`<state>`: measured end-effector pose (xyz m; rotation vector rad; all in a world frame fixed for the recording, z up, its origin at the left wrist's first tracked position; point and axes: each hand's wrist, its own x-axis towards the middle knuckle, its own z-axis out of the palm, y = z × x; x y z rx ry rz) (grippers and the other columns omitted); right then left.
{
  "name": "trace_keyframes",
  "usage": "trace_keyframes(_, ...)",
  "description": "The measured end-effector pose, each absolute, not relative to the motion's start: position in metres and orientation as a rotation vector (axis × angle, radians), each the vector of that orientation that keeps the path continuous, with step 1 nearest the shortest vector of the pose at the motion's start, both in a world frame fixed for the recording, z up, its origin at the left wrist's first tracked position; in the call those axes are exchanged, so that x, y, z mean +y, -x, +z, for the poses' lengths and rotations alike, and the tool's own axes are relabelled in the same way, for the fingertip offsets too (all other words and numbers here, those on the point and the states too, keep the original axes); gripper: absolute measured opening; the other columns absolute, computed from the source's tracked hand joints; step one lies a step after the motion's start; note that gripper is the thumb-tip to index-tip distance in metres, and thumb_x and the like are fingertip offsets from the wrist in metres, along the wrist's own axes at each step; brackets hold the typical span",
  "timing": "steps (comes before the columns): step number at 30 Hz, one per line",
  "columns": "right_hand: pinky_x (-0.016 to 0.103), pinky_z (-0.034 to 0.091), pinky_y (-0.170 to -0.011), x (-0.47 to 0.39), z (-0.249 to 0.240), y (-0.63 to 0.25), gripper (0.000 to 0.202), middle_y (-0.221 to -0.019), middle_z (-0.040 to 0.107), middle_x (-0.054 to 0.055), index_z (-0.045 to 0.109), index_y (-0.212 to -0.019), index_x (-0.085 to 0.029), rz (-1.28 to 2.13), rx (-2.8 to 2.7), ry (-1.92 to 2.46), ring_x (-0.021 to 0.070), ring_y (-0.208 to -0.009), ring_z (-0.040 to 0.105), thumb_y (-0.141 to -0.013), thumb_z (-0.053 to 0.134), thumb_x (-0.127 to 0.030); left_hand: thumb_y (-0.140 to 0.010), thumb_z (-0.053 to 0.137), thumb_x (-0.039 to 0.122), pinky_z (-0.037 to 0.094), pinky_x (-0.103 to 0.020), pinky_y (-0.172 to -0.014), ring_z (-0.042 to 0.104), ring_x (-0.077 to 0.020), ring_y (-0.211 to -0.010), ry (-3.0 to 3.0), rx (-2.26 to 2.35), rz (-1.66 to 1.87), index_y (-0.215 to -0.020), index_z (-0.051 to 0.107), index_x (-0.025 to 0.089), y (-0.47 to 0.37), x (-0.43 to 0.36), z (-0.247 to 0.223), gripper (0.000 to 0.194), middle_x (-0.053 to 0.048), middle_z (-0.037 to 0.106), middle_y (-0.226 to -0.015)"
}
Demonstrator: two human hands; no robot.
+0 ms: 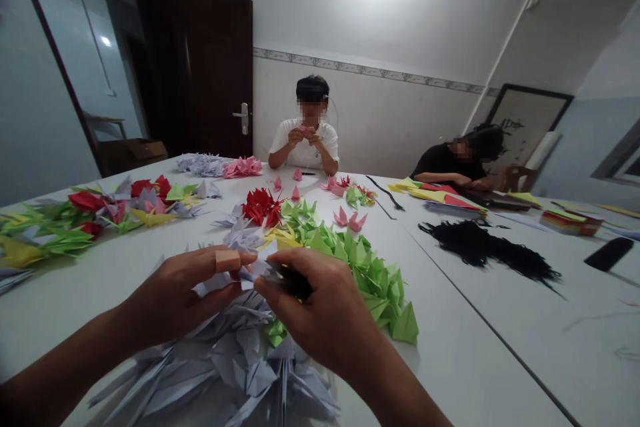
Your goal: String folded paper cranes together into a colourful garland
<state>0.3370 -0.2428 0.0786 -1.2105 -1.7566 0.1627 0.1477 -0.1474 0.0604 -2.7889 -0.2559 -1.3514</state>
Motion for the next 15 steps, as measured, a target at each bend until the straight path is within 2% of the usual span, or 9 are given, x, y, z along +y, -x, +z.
trace_keyframes(4,0.023,0.045,-0.058,-0.2441,0.0800,-0.3368,0.016,-0.074,0.068,0.000,0.069,-0.090,-0.017,0.164,-1.789,1.189,0.0121,-0.062,0.059,-0.082,0.069,-0.031,-0.087,0.056,0.019,0.056,-0.024,-0.061,0.069,-0.0152,-0.068,2.811,-0.269,-1.330,-0.106,0.060,0.014,-0.1481,-0.1473,0.0601,0.020,-0.007,0.073,-0.082)
trace_keyframes(10,0.021,0.043,-0.056,-0.2437,0.0797,-0.3363,0.004,-0.070,0.066,-0.003,0.068,-0.085,-0.018,0.138,-1.821,1.170,0.0092,-0.059,0.056,-0.082,0.068,-0.020,-0.088,0.055,0.020,0.055,-0.026,-0.061,0.068,-0.0157,-0.067,2.847,-0.283,-1.299,-0.103,0.062,0.013,-0.1465,-0.1468,0.0597,0.018,-0.007,0.072,-0.079)
trace_keyframes(15,0.019,0.045,-0.059,-0.2438,0.0794,-0.3359,0.006,-0.073,0.068,-0.002,0.069,-0.087,-0.017,0.125,-1.807,1.145,0.0089,-0.062,0.059,-0.081,0.069,-0.019,-0.088,0.056,0.018,0.054,-0.025,-0.063,0.067,-0.0137,-0.069,2.870,-0.289,-1.275,-0.107,0.060,0.013,-0.1454,-0.1472,0.0586,0.021,-0.005,0.071,-0.080)
